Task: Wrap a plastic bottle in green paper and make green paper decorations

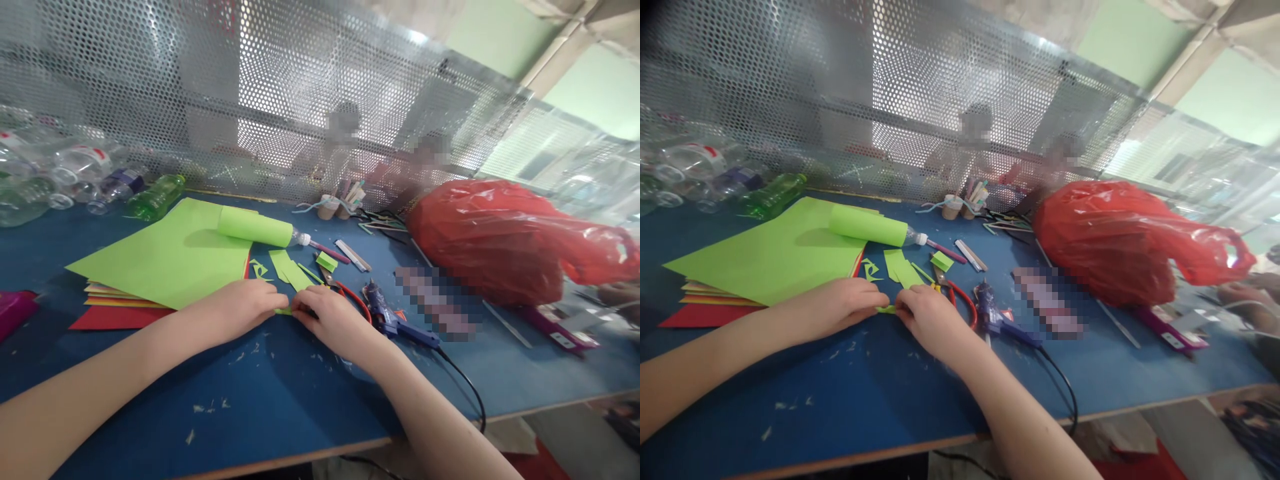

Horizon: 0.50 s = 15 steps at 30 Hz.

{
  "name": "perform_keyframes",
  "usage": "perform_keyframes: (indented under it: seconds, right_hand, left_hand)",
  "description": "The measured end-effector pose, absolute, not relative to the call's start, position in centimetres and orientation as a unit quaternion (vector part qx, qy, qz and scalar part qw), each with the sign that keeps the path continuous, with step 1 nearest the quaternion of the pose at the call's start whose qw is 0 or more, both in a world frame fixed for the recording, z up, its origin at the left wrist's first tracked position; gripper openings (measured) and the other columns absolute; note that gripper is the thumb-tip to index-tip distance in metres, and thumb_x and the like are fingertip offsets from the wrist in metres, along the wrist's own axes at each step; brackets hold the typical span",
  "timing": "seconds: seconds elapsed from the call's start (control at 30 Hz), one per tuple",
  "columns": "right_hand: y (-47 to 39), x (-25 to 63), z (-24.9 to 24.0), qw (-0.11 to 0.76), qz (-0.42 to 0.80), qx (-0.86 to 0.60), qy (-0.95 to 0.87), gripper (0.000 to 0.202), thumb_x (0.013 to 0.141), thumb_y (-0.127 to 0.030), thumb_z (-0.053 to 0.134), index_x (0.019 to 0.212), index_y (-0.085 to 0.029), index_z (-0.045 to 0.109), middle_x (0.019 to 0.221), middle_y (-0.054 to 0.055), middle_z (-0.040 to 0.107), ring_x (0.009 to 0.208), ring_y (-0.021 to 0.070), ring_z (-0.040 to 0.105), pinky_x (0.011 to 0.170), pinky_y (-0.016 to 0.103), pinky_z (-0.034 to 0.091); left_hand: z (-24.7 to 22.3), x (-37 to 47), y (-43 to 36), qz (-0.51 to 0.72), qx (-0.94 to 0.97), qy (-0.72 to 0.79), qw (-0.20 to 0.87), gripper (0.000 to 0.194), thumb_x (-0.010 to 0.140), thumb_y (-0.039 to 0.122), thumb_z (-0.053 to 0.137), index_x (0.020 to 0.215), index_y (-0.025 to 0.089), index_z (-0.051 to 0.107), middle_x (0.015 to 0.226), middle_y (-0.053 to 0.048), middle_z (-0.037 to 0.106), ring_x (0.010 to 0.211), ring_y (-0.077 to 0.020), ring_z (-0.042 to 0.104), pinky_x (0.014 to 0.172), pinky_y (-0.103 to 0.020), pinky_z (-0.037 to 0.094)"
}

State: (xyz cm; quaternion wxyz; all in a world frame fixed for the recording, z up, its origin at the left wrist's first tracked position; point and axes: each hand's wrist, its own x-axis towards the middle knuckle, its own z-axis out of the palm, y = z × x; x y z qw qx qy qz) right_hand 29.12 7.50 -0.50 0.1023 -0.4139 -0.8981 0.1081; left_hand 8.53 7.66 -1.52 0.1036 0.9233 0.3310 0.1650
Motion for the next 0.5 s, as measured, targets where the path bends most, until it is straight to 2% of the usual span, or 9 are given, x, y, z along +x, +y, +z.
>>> perform_keyframes:
  seconds: [0.13, 0.3, 0.5]
  right_hand:
    - [7.41, 29.12, -0.19, 0.105, 0.114, -0.395, -0.906, 0.011, 0.089, -0.014, 0.052, 0.089, -0.018, 0.062, 0.084, 0.004, 0.061, 0.081, 0.0160, 0.056, 0.074, 0.026, 0.042]
    - [7.59, 29.16, -0.27, 0.114, 0.115, -0.383, -0.909, 0.008, 0.086, -0.016, 0.058, 0.088, -0.017, 0.066, 0.087, 0.006, 0.062, 0.086, 0.0171, 0.057, 0.080, 0.028, 0.044]
    - [7.85, 29.15, -0.76, 0.127, 0.112, -0.395, -0.903, 0.011, 0.086, -0.014, 0.059, 0.086, -0.017, 0.069, 0.084, 0.005, 0.065, 0.084, 0.0168, 0.058, 0.078, 0.028, 0.045]
  left_hand:
    - [-1.31, 8.60, 7.61, 0.125, 0.930, 0.337, 0.080, 0.033, 0.094, 0.022, 0.038, 0.078, 0.017, 0.066, 0.076, -0.004, 0.059, 0.072, -0.0187, 0.058, 0.064, -0.028, 0.044]
    - [-1.41, 8.44, 7.88, 0.135, 0.926, 0.336, 0.104, 0.026, 0.092, 0.019, 0.043, 0.084, 0.017, 0.068, 0.081, -0.005, 0.062, 0.077, -0.0185, 0.060, 0.070, -0.029, 0.045]
    - [-1.72, 8.31, 8.19, 0.150, 0.924, 0.329, 0.127, 0.018, 0.088, 0.019, 0.049, 0.087, 0.016, 0.067, 0.084, -0.005, 0.063, 0.080, -0.0186, 0.059, 0.072, -0.030, 0.046]
